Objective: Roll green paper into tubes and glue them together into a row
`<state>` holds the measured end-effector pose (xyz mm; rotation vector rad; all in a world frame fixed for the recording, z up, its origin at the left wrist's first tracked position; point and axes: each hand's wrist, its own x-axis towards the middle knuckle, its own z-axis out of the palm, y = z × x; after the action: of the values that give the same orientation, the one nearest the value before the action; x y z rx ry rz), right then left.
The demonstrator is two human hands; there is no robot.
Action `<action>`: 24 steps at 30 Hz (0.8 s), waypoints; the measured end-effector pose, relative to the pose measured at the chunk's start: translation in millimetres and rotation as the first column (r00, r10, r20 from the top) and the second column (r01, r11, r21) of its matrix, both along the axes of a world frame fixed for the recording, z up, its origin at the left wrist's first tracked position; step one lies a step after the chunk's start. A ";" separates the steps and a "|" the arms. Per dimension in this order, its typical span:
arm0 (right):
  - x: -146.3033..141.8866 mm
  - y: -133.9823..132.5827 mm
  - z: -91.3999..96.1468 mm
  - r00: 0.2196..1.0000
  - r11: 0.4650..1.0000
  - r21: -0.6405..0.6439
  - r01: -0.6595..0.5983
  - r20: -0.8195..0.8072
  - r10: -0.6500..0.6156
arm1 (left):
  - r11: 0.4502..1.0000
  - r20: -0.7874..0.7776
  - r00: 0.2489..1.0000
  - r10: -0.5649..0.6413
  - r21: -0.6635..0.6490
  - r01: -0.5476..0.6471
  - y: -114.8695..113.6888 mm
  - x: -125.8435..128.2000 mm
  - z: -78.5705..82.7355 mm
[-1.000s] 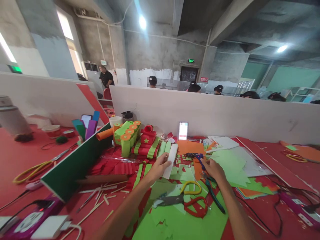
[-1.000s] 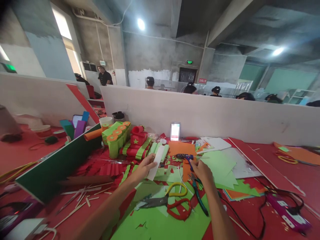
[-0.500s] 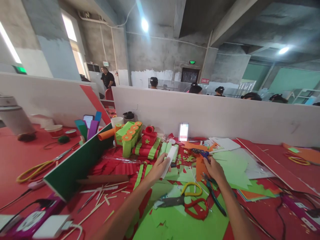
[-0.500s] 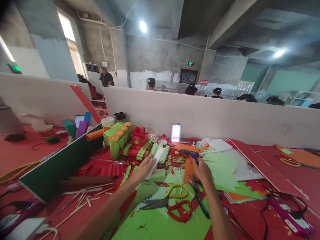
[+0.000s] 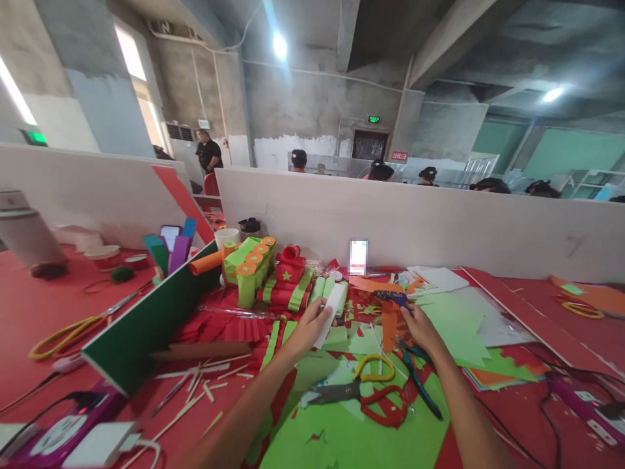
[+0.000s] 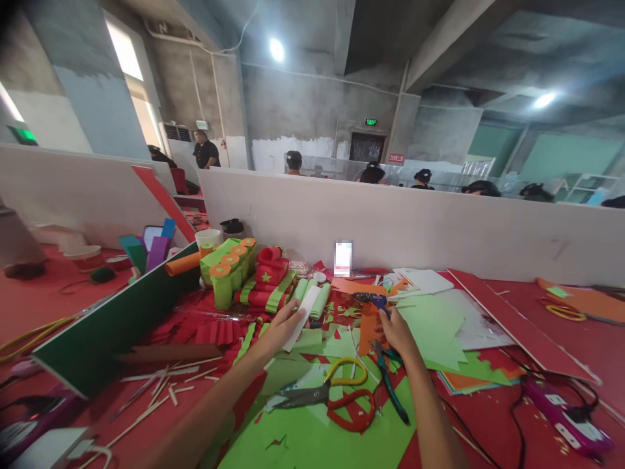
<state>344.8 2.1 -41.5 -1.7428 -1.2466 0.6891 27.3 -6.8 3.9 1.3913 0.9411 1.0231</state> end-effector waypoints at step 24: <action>-12.1 5.1 -2.2 1.000 0.990 0.137 -0.007 -0.026 0.011 | 0.999 0.021 0.999 0.027 -0.023 -0.026 -3.2 1.2 2.4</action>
<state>332.7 7.2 -43.6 -1.6113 -1.2543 0.6153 28.5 -10.0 6.3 1.3501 0.9550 1.0423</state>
